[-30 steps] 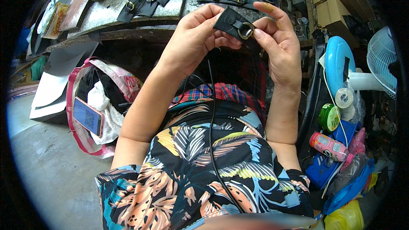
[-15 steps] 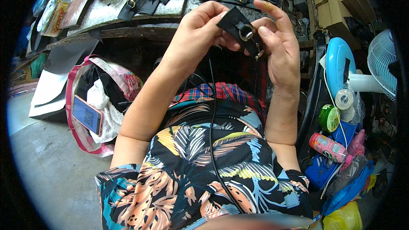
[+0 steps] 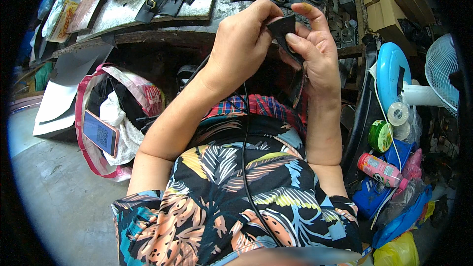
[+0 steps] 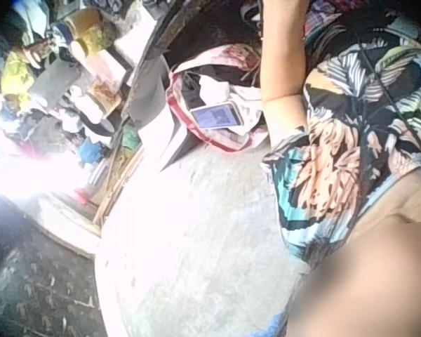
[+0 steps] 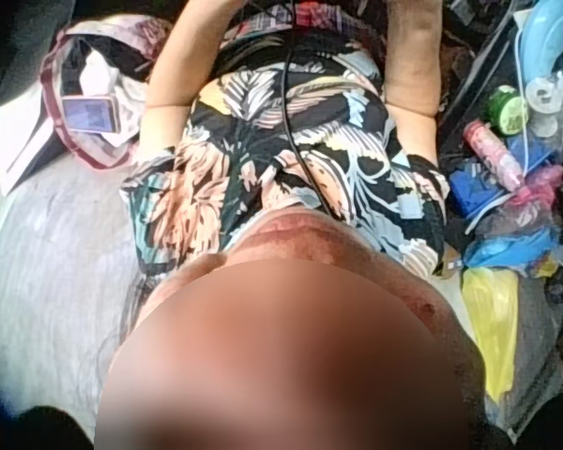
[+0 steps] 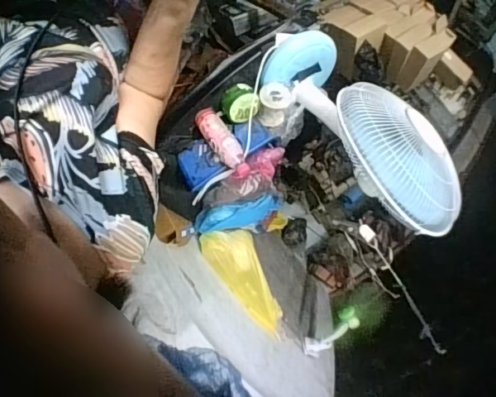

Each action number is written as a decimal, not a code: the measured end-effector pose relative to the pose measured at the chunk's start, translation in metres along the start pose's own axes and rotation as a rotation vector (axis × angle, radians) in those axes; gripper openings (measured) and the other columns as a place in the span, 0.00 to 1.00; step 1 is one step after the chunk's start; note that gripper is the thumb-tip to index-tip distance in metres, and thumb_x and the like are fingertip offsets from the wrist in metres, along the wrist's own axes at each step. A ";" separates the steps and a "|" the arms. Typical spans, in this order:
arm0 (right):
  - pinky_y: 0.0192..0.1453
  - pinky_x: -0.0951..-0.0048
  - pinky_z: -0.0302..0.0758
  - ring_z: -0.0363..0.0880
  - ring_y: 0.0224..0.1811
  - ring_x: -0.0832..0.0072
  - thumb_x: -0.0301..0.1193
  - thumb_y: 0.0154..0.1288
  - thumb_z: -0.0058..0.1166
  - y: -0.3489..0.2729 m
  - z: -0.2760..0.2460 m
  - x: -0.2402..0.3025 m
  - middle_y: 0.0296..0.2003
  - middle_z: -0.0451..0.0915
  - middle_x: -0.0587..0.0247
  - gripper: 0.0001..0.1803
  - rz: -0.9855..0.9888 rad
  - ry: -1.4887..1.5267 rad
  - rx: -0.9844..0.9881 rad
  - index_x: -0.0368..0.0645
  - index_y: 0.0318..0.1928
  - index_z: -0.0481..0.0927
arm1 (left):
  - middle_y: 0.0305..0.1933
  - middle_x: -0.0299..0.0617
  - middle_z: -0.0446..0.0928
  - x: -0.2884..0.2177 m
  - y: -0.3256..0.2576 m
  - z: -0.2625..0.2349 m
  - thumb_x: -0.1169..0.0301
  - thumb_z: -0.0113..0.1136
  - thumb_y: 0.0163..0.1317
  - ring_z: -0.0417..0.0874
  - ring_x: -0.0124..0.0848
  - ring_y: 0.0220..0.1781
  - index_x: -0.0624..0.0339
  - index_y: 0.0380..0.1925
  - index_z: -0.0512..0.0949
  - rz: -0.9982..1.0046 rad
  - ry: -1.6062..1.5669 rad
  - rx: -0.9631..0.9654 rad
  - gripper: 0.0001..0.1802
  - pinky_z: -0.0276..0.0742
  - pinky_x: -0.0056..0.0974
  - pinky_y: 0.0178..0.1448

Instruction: The person assembles small black leather keychains by hand, attaching brass D-rings and clasps to leather strips. They repeatedly pick up leather pieces, thread the metal hardware, and place the finished keychains on the table.

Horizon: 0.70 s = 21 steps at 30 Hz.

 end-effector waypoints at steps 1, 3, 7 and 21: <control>0.38 0.85 0.76 0.80 0.37 0.84 0.20 0.69 0.57 -0.001 -0.001 0.001 0.40 0.83 0.62 0.28 -0.031 -0.084 -0.027 0.43 0.66 0.65 | 0.31 0.39 0.81 0.007 0.001 0.001 0.74 0.56 0.72 0.84 0.25 0.32 0.65 0.46 0.78 -0.148 -0.113 0.066 0.07 0.79 0.33 0.35; 0.45 0.83 0.76 0.81 0.40 0.83 0.20 0.69 0.57 -0.003 -0.001 0.005 0.41 0.83 0.62 0.28 -0.122 -0.273 -0.056 0.42 0.67 0.64 | 0.32 0.39 0.81 0.012 0.000 0.000 0.73 0.55 0.74 0.85 0.24 0.33 0.65 0.47 0.78 -0.330 -0.327 0.091 0.08 0.81 0.32 0.36; 0.56 0.78 0.75 0.81 0.46 0.80 0.20 0.70 0.59 -0.005 -0.002 0.012 0.42 0.82 0.62 0.29 -0.287 -0.531 -0.072 0.40 0.68 0.64 | 0.40 0.39 0.82 0.000 -0.010 -0.006 0.75 0.56 0.74 0.84 0.22 0.36 0.67 0.47 0.79 -0.336 -0.598 -0.045 0.08 0.83 0.29 0.40; 0.54 0.78 0.78 0.82 0.45 0.82 0.17 0.65 0.62 -0.003 -0.011 0.010 0.45 0.84 0.63 0.29 -0.399 -0.540 -0.082 0.40 0.65 0.70 | 0.41 0.45 0.82 -0.040 -0.020 -0.012 0.79 0.67 0.51 0.85 0.41 0.37 0.63 0.40 0.82 0.572 0.319 -0.013 0.14 0.83 0.38 0.38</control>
Point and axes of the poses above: each hand's wrist, its own y-axis towards the middle knuckle, its own z-axis out of the palm, x = y × z, the point moved 5 cm from there along y, towards the middle knuckle
